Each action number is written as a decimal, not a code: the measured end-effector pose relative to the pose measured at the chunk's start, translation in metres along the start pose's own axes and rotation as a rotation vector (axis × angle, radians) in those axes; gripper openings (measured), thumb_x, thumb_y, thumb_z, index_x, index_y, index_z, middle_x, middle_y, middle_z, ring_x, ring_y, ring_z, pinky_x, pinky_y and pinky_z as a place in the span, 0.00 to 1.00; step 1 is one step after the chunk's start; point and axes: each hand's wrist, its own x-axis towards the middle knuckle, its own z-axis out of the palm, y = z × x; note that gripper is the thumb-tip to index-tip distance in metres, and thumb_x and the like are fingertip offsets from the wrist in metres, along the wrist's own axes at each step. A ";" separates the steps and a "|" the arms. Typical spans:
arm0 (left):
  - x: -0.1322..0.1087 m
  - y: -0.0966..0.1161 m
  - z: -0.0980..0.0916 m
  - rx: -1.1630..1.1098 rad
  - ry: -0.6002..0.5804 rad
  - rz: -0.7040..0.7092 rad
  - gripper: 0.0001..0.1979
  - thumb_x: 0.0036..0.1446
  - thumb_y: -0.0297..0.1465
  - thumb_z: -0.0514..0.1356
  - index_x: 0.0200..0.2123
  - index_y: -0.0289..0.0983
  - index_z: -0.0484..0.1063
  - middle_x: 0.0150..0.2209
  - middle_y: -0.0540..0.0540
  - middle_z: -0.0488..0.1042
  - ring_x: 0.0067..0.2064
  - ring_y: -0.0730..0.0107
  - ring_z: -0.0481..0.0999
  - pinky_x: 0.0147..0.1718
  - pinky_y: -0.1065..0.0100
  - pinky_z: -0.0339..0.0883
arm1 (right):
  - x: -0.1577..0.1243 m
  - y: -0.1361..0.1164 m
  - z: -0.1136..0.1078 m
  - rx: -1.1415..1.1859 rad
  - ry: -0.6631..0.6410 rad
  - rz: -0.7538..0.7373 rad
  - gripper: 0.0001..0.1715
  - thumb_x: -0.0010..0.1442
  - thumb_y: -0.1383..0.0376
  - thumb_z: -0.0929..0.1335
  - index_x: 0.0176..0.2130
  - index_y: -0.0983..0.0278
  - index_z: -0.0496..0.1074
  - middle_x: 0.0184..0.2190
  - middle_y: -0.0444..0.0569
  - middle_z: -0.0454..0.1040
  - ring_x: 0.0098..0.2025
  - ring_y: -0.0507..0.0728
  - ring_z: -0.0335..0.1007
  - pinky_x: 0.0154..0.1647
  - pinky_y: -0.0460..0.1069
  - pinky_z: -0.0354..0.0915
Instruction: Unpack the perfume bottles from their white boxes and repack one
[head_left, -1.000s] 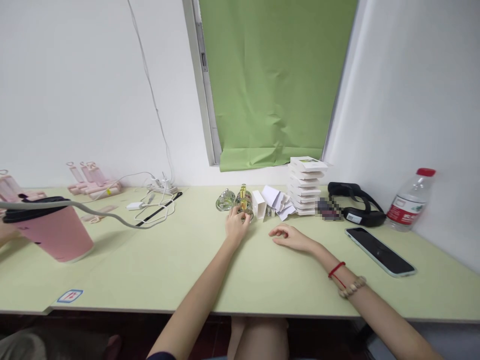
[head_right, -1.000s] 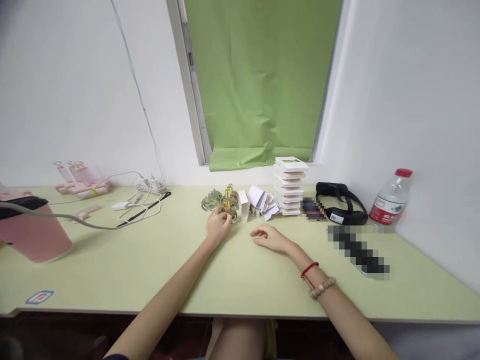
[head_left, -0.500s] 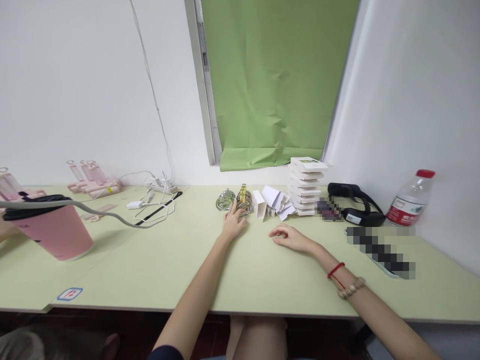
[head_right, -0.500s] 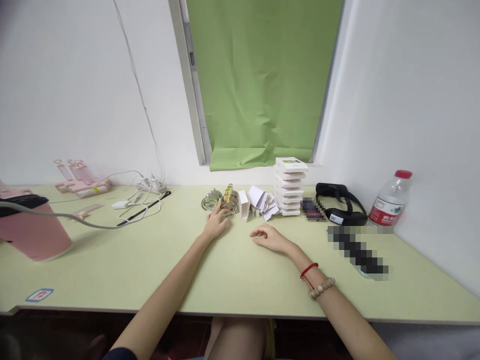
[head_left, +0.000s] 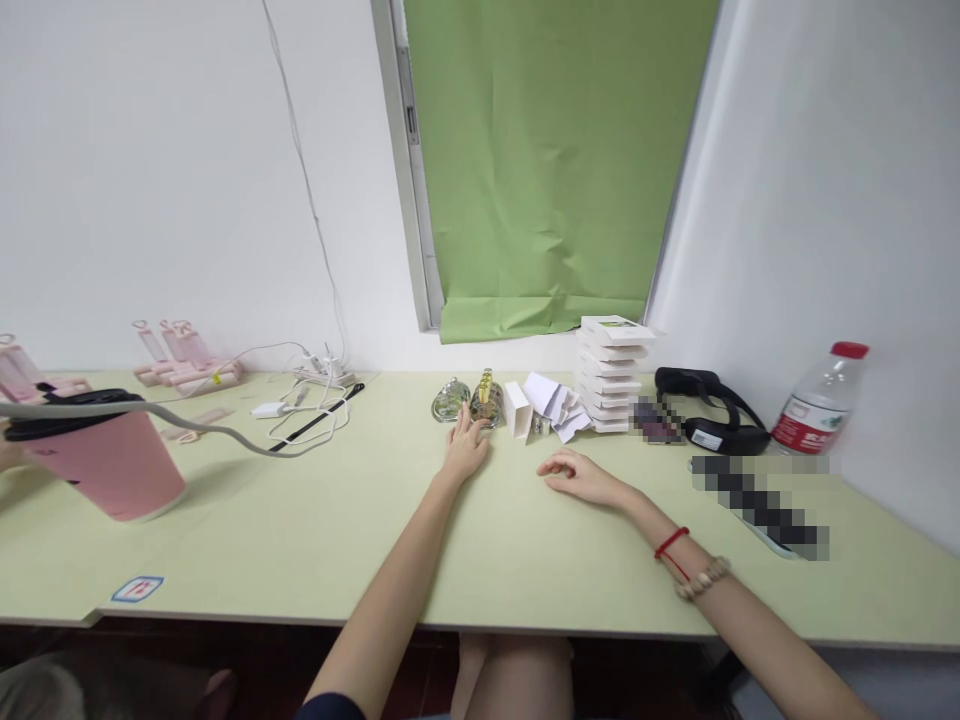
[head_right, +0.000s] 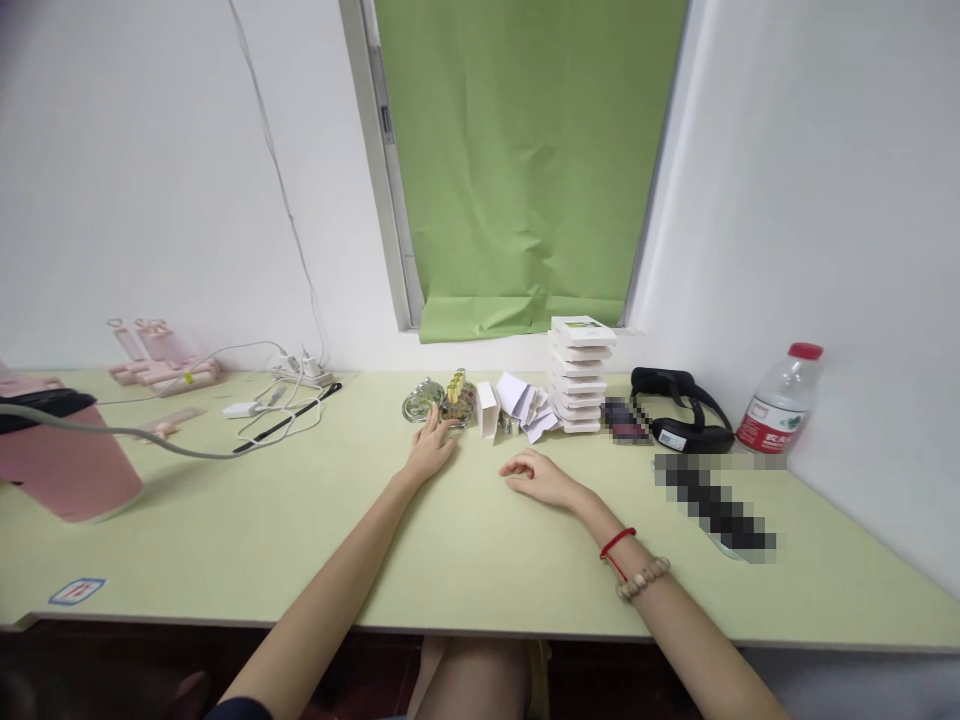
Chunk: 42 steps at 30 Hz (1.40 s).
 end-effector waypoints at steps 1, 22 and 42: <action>0.000 0.000 0.000 -0.004 -0.012 -0.001 0.20 0.52 0.27 0.49 0.48 0.43 0.64 0.64 0.48 0.37 0.63 0.61 0.39 0.57 0.53 0.44 | 0.000 0.000 0.000 -0.001 0.002 -0.002 0.13 0.51 0.63 0.65 0.37 0.64 0.72 0.39 0.50 0.67 0.41 0.54 0.64 0.40 0.48 0.60; 0.017 -0.021 -0.004 -0.159 0.496 -0.370 0.27 0.51 0.35 0.52 0.54 0.35 0.53 0.57 0.36 0.56 0.59 0.57 0.53 0.52 0.54 0.51 | 0.000 -0.005 0.001 0.015 0.013 0.021 0.11 0.51 0.64 0.65 0.36 0.64 0.72 0.38 0.49 0.66 0.40 0.53 0.64 0.39 0.47 0.61; 0.035 -0.049 -0.008 -0.263 0.430 -0.474 0.21 0.41 0.45 0.60 0.37 0.40 0.65 0.45 0.41 0.67 0.50 0.52 0.61 0.46 0.55 0.54 | 0.008 0.005 0.000 -0.023 0.045 -0.021 0.10 0.52 0.67 0.63 0.34 0.65 0.73 0.34 0.48 0.69 0.34 0.51 0.64 0.34 0.45 0.61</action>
